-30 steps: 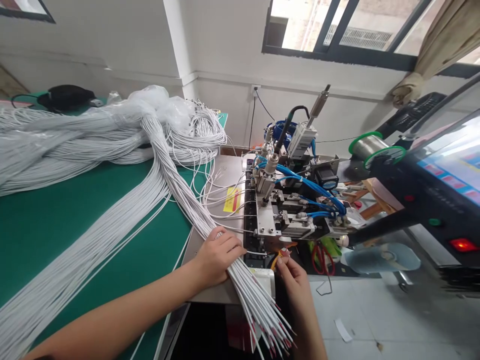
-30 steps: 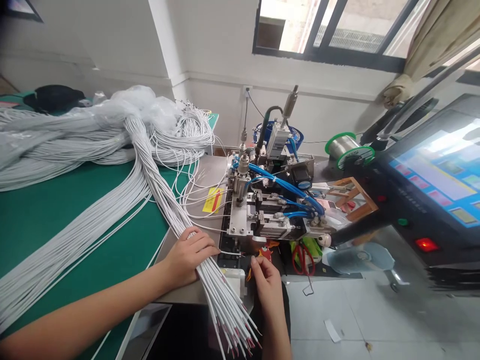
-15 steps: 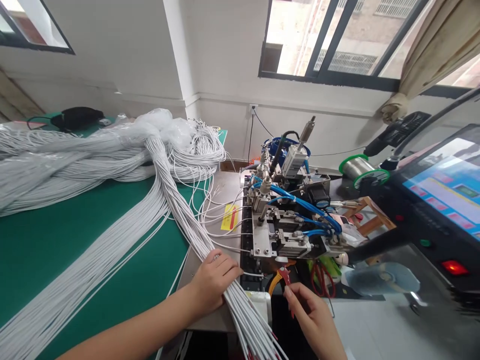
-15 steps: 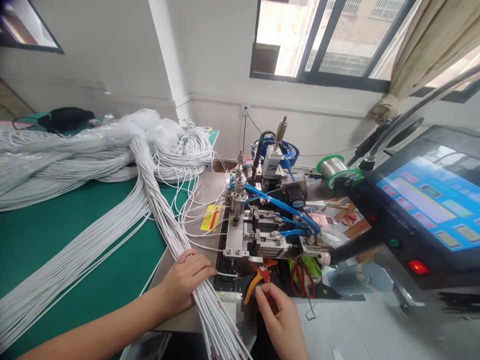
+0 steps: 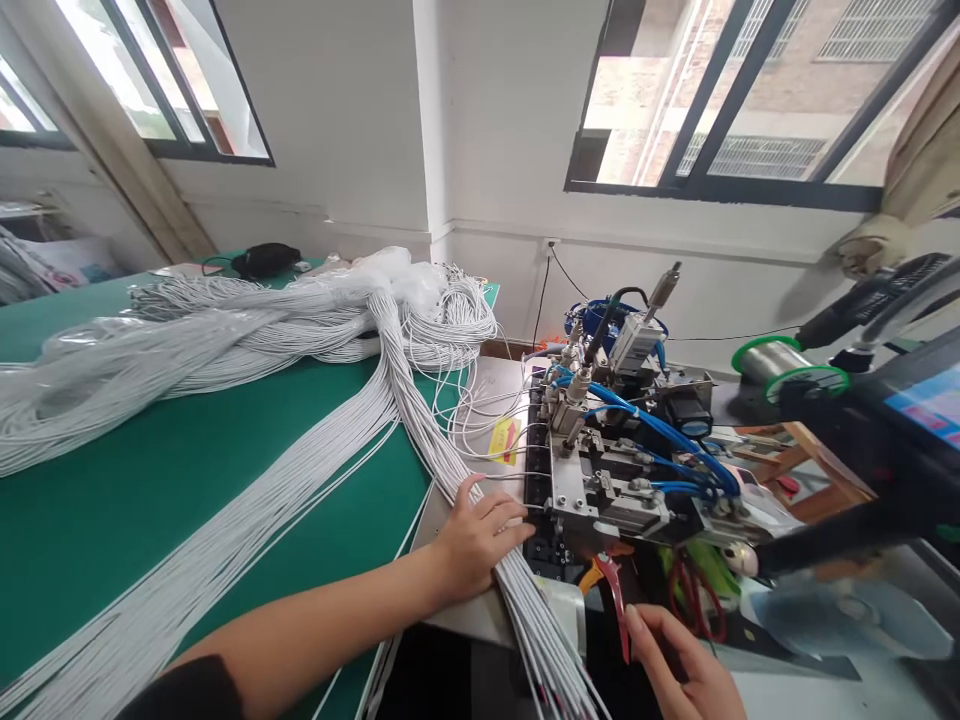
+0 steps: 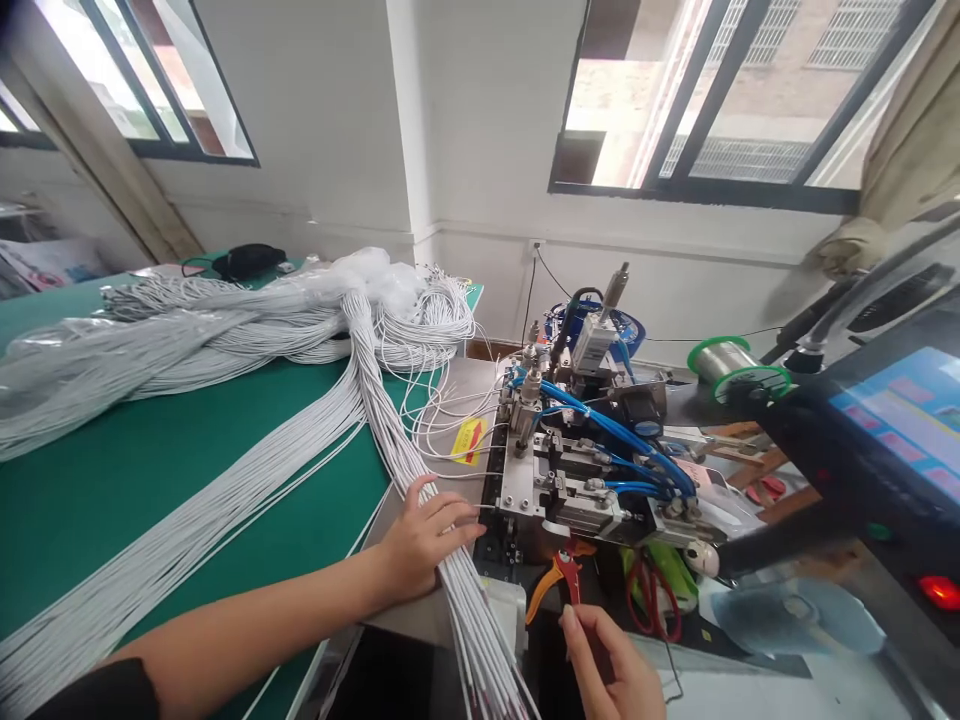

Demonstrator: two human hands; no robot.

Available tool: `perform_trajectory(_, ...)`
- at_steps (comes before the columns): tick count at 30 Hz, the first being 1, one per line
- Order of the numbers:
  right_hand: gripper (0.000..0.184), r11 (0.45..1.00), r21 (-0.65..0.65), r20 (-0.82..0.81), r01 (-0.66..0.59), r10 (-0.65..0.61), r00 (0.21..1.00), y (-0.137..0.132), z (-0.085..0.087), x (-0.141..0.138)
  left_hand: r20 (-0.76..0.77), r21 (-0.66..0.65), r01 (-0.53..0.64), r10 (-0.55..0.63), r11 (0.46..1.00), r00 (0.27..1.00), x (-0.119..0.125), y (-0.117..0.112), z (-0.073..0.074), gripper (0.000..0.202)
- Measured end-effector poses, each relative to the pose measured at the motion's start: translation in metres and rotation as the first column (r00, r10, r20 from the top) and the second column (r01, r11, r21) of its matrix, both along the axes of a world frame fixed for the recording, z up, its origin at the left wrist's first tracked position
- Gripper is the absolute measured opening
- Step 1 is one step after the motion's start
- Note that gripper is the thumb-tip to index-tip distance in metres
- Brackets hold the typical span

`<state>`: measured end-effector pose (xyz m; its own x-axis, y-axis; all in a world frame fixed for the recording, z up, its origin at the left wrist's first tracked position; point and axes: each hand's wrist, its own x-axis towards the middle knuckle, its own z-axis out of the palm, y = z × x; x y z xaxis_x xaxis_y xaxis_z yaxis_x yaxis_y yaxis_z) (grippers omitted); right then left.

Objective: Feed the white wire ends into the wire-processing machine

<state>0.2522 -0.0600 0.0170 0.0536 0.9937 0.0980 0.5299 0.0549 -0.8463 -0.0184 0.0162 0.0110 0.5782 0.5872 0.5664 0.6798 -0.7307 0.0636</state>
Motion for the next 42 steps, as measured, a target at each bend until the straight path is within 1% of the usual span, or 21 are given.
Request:
perform_trajectory(2, 0.032, 0.999, 0.038, -0.010, -0.023, 0.023, 1.000, -0.007, 0.006, -0.006, -0.004, 0.025, 0.101, -0.101, 0.995, 0.995, -0.002, 0.000, 0.002, 0.032)
perform_trajectory(3, 0.032, 0.998, 0.052, -0.011, -0.041, 0.042, 0.999, -0.010, 0.010, -0.011, 0.002, 0.037, 0.129, -0.129, 0.991, 0.992, -0.003, 0.000, 0.003, 0.034)
perform_trajectory(6, 0.028, 0.992, 0.043, 0.021, -0.122, 0.121, 0.992, -0.021, 0.021, -0.024, 0.039, 0.075, 0.165, -0.168, 0.984, 0.985, -0.006, -0.001, 0.005, 0.037)
perform_trajectory(9, 0.024, 0.983, -0.002, 0.067, -0.185, 0.184, 0.981, -0.030, 0.030, -0.034, 0.066, 0.111, 0.194, -0.202, 0.975, 0.977, -0.008, -0.003, 0.006, 0.035)
perform_trajectory(15, 0.021, 0.970, -0.092, 0.112, -0.227, 0.237, 0.965, -0.040, 0.034, -0.038, 0.044, 0.148, 0.275, -0.284, 0.950, 0.958, -0.011, -0.003, 0.005, 0.028)
perform_trajectory(17, 0.021, 0.970, -0.103, 0.116, -0.219, 0.231, 0.966, -0.040, 0.035, -0.038, 0.033, 0.159, 0.313, -0.322, 0.936, 0.946, -0.011, -0.002, 0.004, 0.024)
perform_trajectory(19, 0.022, 0.978, -0.086, 0.127, -0.192, 0.202, 0.971, -0.039, 0.037, -0.039, 0.027, 0.165, 0.344, -0.353, 0.924, 0.935, -0.010, -0.002, 0.003, 0.023)
perform_trajectory(22, 0.024, 0.980, -0.070, 0.139, -0.188, 0.196, 0.971, -0.038, 0.043, -0.040, 0.018, 0.167, 0.348, -0.355, 0.923, 0.935, -0.010, 0.000, 0.000, 0.023)
perform_trajectory(26, 0.024, 0.963, -0.109, 0.155, -0.245, 0.260, 0.953, -0.037, 0.047, -0.039, -0.015, 0.152, 0.321, -0.323, 0.935, 0.946, -0.009, 0.001, 0.000, 0.024)
perform_trajectory(28, 0.023, 0.974, -0.091, 0.147, -0.206, 0.217, 0.965, -0.034, 0.042, -0.036, -0.037, 0.137, 0.327, -0.325, 0.935, 0.945, -0.009, 0.002, 0.002, 0.026)
perform_trajectory(30, 0.024, 0.993, -0.047, 0.096, -0.108, 0.112, 0.989, -0.028, 0.034, -0.034, -0.045, 0.128, 0.345, -0.342, 0.930, 0.938, -0.009, 0.003, 0.004, 0.028)
perform_trajectory(33, 0.025, 0.999, -0.019, -0.079, 0.044, -0.046, 0.996, -0.013, 0.020, -0.035, -0.022, 0.123, 0.357, -0.357, 0.926, 0.934, -0.007, 0.003, 0.005, 0.031)
perform_trajectory(35, 0.029, 0.993, -0.021, -0.231, 0.119, -0.121, 0.965, -0.001, 0.013, -0.041, 0.018, 0.127, 0.330, -0.335, 0.935, 0.942, -0.006, 0.003, 0.004, 0.030)
perform_trajectory(37, 0.032, 0.984, -0.031, -0.357, 0.177, -0.177, 0.917, 0.009, 0.008, -0.049, 0.063, 0.132, 0.295, -0.305, 0.946, 0.950, -0.005, 0.002, 0.003, 0.026)
perform_trajectory(39, 0.035, 0.977, -0.035, -0.447, 0.212, -0.205, 0.871, 0.015, 0.004, -0.057, 0.086, 0.133, 0.271, -0.283, 0.953, 0.955, -0.004, 0.002, 0.002, 0.022)
perform_trajectory(42, 0.035, 0.974, -0.037, -0.529, 0.224, -0.209, 0.822, 0.020, -0.003, -0.064, 0.061, 0.131, 0.264, -0.273, 0.956, 0.960, -0.003, 0.003, 0.001, 0.014)
